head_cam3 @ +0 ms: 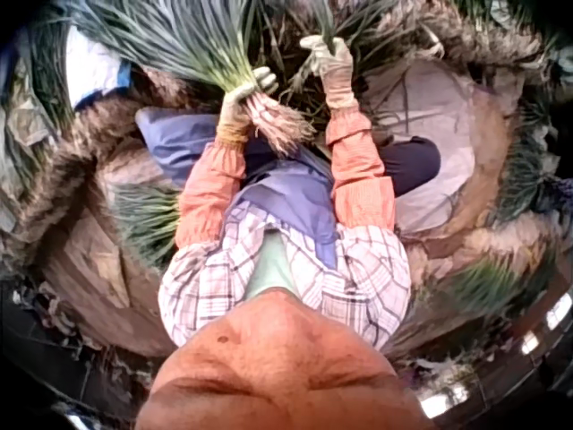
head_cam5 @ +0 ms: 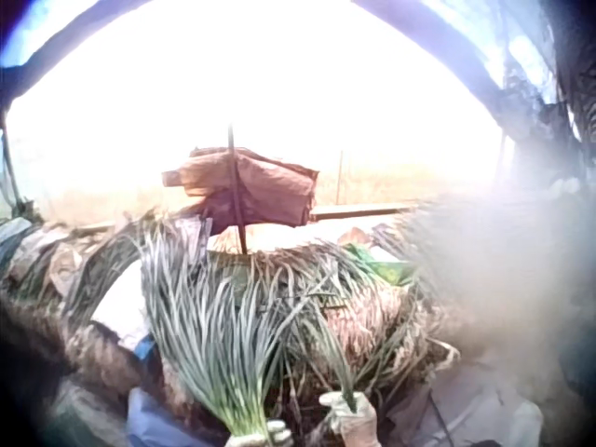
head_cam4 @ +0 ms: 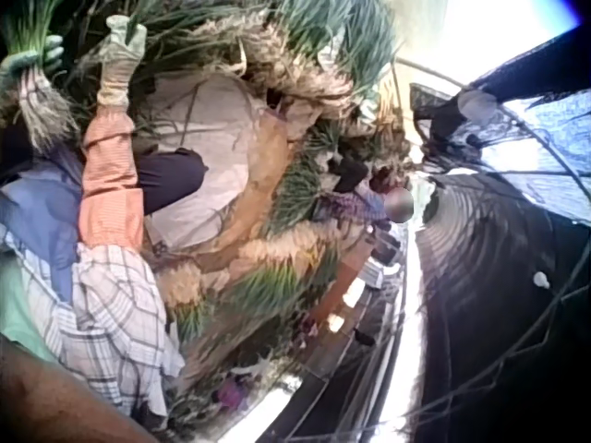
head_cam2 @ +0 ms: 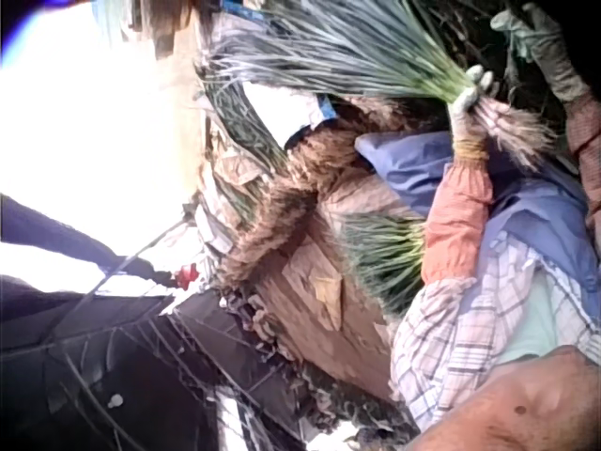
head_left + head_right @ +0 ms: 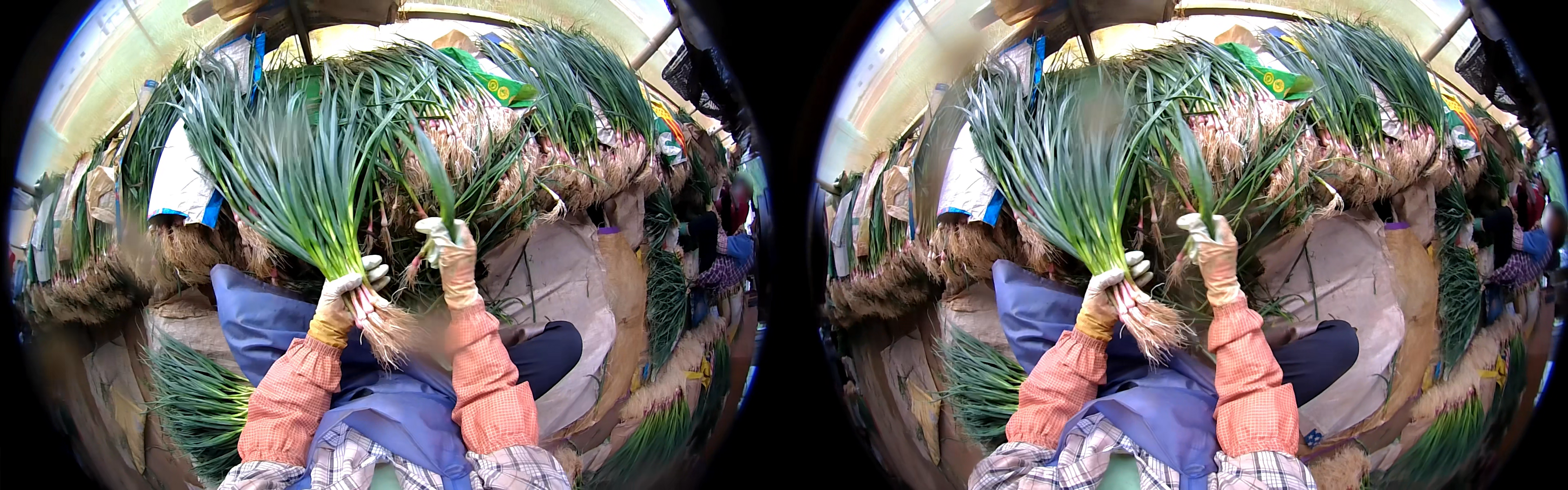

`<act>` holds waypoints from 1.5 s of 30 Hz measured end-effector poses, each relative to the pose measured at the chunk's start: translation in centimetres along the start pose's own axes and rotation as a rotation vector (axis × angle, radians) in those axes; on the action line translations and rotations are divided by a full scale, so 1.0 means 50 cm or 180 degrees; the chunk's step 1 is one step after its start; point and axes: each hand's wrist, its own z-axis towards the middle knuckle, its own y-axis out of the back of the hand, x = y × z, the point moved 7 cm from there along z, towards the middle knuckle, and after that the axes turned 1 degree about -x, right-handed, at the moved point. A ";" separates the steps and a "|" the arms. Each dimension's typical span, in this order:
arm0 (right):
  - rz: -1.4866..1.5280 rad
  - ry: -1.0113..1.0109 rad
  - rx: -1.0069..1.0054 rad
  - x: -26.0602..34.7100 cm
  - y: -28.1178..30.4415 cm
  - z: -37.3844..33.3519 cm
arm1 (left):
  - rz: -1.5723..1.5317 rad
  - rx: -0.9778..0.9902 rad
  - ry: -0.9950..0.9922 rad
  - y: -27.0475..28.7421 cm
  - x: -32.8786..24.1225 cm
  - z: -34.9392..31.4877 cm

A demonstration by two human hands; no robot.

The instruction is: The person gathers green onions from a large pile, aligns them by the roots, and ties them into bundles using a thin strip. The person repeats this process, forming multiple bundles and placing them aside.

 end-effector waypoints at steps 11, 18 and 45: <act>-0.1459 0.0442 0.0141 -0.014 0.004 0.024 | 0.0376 0.0074 -0.0382 -0.019 -0.075 0.039; -0.3160 0.0428 0.0848 -0.045 -0.102 0.051 | 0.0524 0.0142 -0.0373 -0.023 -0.070 0.051; -0.2736 -0.0812 0.0733 -0.196 -0.140 0.087 | -0.0137 -0.0314 0.0032 0.044 -0.052 0.053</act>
